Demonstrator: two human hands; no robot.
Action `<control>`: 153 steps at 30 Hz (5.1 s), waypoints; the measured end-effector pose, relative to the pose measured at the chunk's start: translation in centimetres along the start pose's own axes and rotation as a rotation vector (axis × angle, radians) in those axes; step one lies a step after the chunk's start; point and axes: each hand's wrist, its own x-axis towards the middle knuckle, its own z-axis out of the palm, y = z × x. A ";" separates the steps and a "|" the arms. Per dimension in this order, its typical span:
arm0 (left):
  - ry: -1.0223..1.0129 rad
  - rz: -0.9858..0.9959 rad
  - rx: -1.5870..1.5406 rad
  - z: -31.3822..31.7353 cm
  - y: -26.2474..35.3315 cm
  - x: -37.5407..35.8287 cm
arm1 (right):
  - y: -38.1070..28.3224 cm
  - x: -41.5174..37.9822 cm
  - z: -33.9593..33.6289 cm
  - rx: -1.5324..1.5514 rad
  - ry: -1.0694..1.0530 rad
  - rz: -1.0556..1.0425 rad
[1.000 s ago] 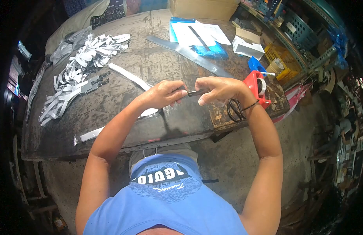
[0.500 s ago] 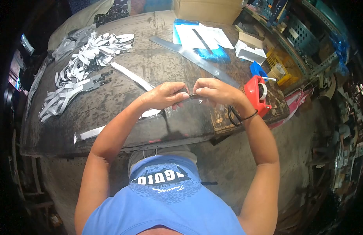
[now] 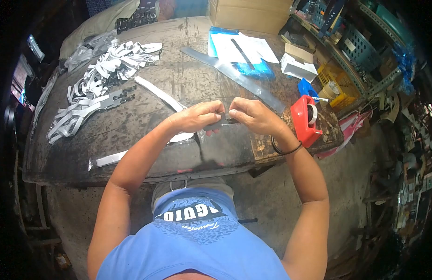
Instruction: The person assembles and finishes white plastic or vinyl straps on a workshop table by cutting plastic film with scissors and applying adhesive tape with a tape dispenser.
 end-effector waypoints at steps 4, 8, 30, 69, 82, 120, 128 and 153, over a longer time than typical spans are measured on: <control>-0.012 0.003 0.030 0.1 0.2 0.0 | 0.1 0.0 0.0 -0.099 0.021 -0.065; -0.049 -0.005 0.033 0.1 0.1 0.2 | 0.1 0.0 0.1 -0.086 0.019 -0.023; 0.085 0.174 0.139 0.6 -0.6 0.5 | -1.5 0.9 -0.2 -0.242 -0.096 0.019; 0.176 -0.038 0.103 0.5 -8.8 -0.6 | 6.1 2.5 2.9 -0.115 -0.054 0.214; 0.113 -0.152 0.031 1.5 -9.2 -1.5 | 7.6 4.4 9.2 -0.003 0.188 0.105; 0.609 -0.033 0.872 2.8 -11.6 -6.6 | 8.4 2.3 8.5 -0.263 0.096 0.384; 0.699 -0.027 0.835 4.1 -12.1 -5.2 | 7.7 3.9 10.3 -0.261 0.089 0.460; 0.880 -0.119 0.799 -12.6 -16.3 -8.1 | 6.6 0.8 12.9 -0.509 0.492 0.054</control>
